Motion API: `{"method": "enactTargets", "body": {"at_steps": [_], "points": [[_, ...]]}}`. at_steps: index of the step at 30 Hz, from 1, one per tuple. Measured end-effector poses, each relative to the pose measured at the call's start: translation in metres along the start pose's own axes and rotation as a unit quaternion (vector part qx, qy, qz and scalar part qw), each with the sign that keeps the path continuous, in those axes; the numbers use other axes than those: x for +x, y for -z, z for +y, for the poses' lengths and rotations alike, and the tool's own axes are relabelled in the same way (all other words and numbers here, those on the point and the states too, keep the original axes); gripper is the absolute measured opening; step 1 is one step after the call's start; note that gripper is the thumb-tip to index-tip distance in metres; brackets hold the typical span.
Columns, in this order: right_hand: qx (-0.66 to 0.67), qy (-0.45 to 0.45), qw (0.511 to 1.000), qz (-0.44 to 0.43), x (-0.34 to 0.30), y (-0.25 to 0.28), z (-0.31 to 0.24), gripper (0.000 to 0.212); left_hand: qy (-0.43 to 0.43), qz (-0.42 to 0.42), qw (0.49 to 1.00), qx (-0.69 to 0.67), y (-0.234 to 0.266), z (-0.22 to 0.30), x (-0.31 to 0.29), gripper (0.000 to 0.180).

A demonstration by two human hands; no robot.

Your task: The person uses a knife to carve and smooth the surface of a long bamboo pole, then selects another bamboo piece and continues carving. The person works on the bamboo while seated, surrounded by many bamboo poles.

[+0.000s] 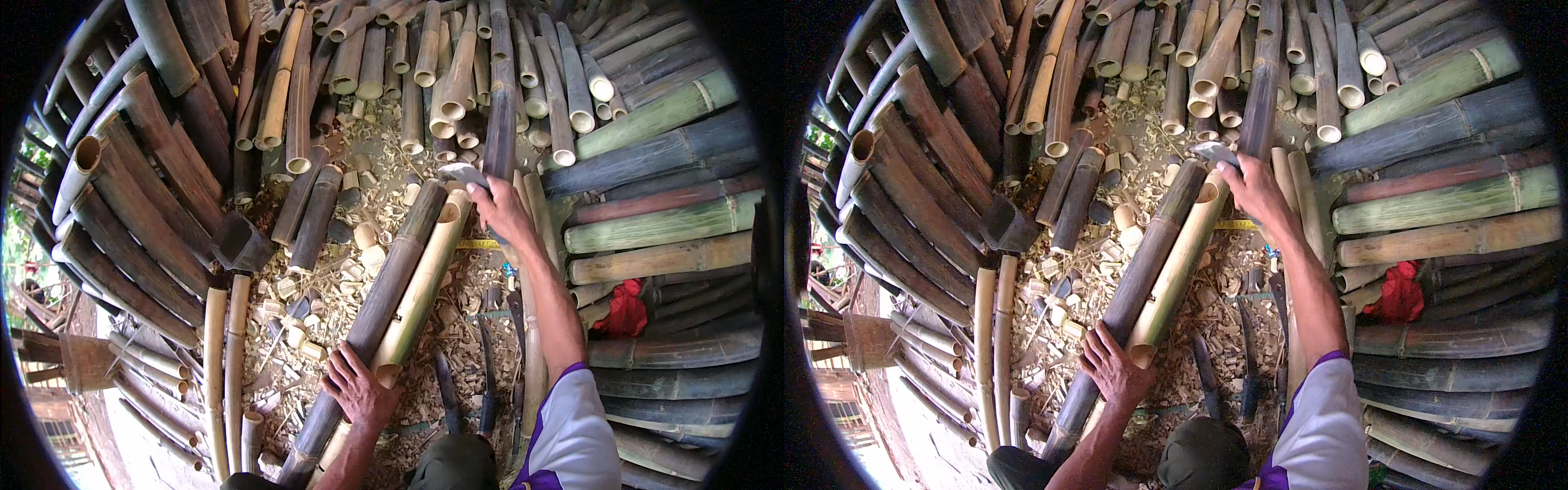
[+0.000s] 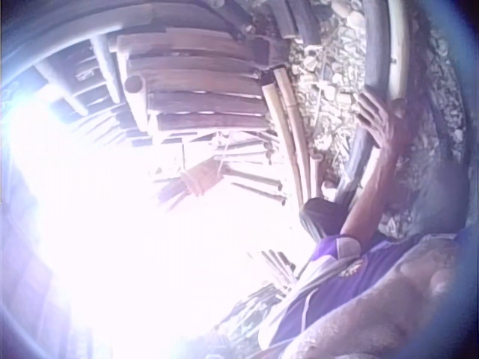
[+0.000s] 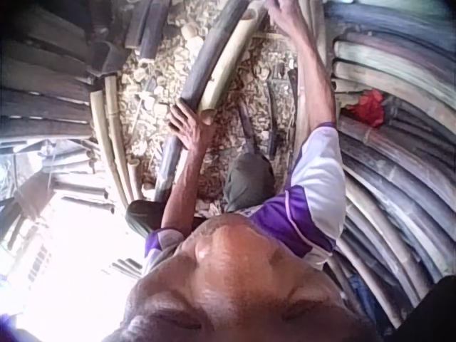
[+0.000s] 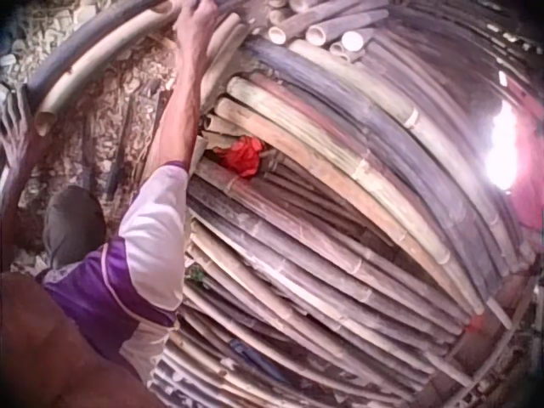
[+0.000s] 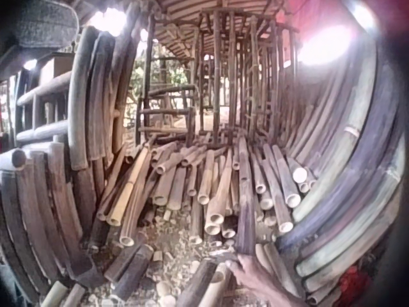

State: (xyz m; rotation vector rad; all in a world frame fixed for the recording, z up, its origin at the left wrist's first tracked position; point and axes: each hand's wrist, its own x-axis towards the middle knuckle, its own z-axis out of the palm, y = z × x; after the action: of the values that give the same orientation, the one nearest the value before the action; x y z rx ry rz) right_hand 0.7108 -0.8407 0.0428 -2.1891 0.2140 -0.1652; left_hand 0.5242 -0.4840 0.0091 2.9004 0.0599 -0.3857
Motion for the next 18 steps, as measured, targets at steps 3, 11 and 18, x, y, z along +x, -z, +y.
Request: {"method": "enactTargets", "body": {"at_steps": [3,11,18], "points": [[0.011,-0.012,1.0,0.003,-0.001,-0.007,0.003,0.041,0.008,-0.002,1.0,0.004,0.0,0.0,0.0,0.118],[-0.186,-0.063,0.98,0.022,-0.03,-0.03,0.045,0.049,-0.004,0.001,1.0,0.013,-0.007,-0.002,0.004,0.124],[-0.184,-0.033,0.982,0.006,-0.017,-0.031,0.049,0.034,-0.001,0.001,1.0,0.028,-0.011,0.0,0.005,0.127]]}}
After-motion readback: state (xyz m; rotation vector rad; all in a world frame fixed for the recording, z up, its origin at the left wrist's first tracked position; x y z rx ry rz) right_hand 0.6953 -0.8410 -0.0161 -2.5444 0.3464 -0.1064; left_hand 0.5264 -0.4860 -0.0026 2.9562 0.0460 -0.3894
